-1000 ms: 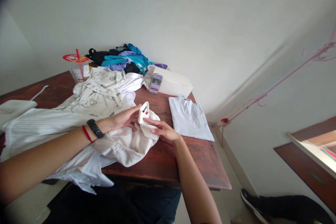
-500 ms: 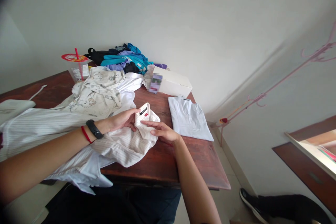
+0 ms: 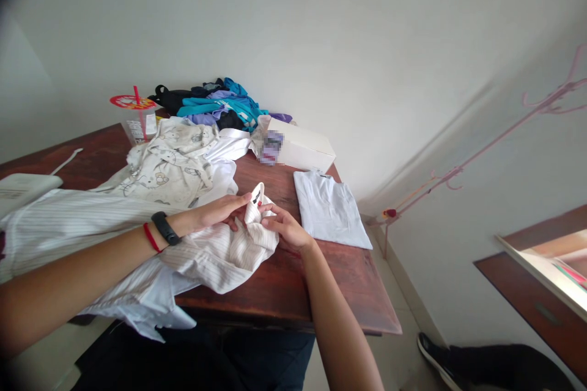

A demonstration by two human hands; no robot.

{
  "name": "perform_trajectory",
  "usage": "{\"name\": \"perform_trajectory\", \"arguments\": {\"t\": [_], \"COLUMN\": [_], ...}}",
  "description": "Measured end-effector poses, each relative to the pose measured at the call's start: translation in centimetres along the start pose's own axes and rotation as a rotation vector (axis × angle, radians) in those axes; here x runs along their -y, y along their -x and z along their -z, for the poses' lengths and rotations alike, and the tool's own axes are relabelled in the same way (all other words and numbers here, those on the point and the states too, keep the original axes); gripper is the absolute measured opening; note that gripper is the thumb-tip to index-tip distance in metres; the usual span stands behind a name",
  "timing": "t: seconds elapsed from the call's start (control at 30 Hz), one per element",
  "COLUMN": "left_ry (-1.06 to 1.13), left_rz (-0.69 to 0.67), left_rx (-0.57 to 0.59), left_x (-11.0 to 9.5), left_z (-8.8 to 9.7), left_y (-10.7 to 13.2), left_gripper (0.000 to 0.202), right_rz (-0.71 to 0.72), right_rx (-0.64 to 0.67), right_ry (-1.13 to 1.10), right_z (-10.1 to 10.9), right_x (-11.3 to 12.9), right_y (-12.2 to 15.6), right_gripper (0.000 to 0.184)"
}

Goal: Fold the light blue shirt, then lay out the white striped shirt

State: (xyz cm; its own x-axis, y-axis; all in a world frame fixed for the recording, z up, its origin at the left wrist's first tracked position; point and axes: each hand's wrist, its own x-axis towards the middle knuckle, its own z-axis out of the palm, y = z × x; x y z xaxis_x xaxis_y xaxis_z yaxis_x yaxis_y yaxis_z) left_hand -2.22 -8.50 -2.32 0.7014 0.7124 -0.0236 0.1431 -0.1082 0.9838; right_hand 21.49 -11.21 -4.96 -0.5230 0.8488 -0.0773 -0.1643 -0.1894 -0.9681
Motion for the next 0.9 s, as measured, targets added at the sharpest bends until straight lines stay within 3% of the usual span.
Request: {"name": "perform_trajectory", "arguments": {"t": [0.13, 0.3, 0.57, 0.9], "left_ry": [0.116, 0.139, 0.146, 0.170], "left_rz": [0.011, 0.021, 0.053, 0.004], "left_rx": [0.013, 0.003, -0.079, -0.093], "left_x": [-0.5, -0.3, 0.1, -1.2], "left_z": [-0.2, -0.2, -0.4, -1.0], "left_y": [0.5, 0.8, 0.5, 1.2], "left_gripper": [0.050, 0.041, 0.045, 0.042], "right_rz": [0.052, 0.101, 0.140, 0.157], "right_rx": [-0.130, -0.194, -0.163, -0.138], "right_ry": [-0.038, 0.033, 0.082, 0.136], "right_z": [-0.3, 0.0, 0.4, 0.1], "right_x": [-0.2, -0.4, -1.0, -1.3], "right_y": [-0.5, -0.8, -1.3, -1.5], "right_gripper": [0.031, 0.031, 0.032, 0.029]}}
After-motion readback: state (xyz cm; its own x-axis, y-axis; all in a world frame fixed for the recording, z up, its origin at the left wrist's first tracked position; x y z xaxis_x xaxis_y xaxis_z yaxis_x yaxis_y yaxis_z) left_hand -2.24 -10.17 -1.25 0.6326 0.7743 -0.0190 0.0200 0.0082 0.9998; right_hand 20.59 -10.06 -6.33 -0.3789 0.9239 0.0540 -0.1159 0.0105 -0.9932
